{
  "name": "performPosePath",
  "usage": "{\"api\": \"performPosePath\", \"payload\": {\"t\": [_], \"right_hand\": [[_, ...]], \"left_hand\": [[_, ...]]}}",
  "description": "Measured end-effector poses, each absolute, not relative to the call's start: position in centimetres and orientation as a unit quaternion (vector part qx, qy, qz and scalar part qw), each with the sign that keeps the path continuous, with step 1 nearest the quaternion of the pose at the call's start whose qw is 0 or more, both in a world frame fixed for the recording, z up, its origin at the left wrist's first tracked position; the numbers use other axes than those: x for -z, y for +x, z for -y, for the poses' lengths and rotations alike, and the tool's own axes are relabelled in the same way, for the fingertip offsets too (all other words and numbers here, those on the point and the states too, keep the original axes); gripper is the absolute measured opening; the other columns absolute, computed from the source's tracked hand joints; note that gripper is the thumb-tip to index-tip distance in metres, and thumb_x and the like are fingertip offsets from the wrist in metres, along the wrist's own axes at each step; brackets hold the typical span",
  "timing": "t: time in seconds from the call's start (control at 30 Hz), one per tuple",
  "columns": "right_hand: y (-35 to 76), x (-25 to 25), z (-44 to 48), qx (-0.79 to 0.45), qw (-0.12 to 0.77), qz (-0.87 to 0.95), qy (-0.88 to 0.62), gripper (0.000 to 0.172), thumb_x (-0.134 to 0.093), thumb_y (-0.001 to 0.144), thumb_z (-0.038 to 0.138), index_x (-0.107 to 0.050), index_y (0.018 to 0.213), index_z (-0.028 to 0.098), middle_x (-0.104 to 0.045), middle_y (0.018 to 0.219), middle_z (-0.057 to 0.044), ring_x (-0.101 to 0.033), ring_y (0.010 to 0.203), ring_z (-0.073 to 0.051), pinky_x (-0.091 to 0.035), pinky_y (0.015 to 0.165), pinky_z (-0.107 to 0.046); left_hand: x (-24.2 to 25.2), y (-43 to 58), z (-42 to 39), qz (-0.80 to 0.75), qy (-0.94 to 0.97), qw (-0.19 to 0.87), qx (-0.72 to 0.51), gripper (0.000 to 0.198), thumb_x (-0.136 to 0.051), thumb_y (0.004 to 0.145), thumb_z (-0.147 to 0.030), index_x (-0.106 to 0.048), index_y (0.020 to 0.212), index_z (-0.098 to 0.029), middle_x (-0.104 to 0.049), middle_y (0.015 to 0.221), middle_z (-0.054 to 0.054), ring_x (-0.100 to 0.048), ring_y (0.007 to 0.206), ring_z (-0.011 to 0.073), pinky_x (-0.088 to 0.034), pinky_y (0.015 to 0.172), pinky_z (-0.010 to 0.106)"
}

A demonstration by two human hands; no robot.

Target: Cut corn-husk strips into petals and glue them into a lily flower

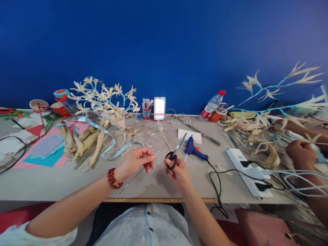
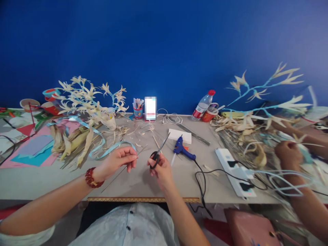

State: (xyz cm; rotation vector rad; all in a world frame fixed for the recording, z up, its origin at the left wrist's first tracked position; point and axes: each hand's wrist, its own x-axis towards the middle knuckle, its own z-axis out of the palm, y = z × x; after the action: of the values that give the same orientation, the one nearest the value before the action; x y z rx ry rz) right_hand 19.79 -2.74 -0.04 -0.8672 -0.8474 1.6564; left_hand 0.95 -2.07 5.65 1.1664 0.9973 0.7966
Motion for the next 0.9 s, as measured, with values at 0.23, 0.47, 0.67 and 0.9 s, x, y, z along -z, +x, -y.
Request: {"api": "performPosePath", "payload": {"t": [0.23,0.47,0.67,0.9], "right_hand": [[15.9,-1.8,2.3,-0.593,0.611,0.357,-0.383,0.030,-0.081,0.063,0.025,-0.054,0.077,0.020,-0.058,0.073,0.004,-0.050,0.053,-0.008,-0.047,0.049,-0.020],[15.3,-2.0,2.3,-0.548,0.619,0.386,-0.409,0.029,-0.080,0.065,0.023,-0.053,0.075,0.020,-0.059,0.068,0.005,-0.048,0.050,-0.008,-0.042,0.044,-0.019],[15.1,-1.4,2.1,-0.493,0.641,0.391,-0.440,0.025,-0.077,0.068,0.024,-0.055,0.076,0.020,-0.060,0.070,0.003,-0.051,0.057,-0.009,-0.042,0.049,-0.020],[16.4,-2.0,1.8,-0.495,0.602,0.433,-0.453,0.028,-0.076,0.071,0.032,-0.053,0.083,0.021,-0.059,0.075,0.003,-0.049,0.057,-0.010,-0.041,0.051,-0.021]], "left_hand": [[-5.3,0.4,2.1,-0.421,0.540,0.641,-0.345,0.028,-0.063,0.081,-0.044,-0.054,0.077,-0.018,-0.065,0.063,0.000,-0.056,0.044,0.0100,-0.042,0.047,0.023],[-4.6,0.3,2.0,-0.406,0.524,0.652,-0.368,0.024,-0.062,0.082,-0.041,-0.055,0.080,-0.018,-0.063,0.061,-0.001,-0.052,0.041,0.0073,-0.038,0.044,0.021],[-4.6,0.5,2.4,-0.441,0.472,0.675,-0.356,0.026,-0.064,0.077,-0.043,-0.055,0.079,-0.019,-0.064,0.063,-0.001,-0.052,0.043,0.0080,-0.036,0.041,0.019],[-4.6,0.0,2.0,-0.453,0.487,0.637,-0.390,0.021,-0.062,0.079,-0.036,-0.053,0.073,-0.018,-0.052,0.053,-0.006,-0.032,0.040,0.0044,-0.022,0.040,0.018]]}}
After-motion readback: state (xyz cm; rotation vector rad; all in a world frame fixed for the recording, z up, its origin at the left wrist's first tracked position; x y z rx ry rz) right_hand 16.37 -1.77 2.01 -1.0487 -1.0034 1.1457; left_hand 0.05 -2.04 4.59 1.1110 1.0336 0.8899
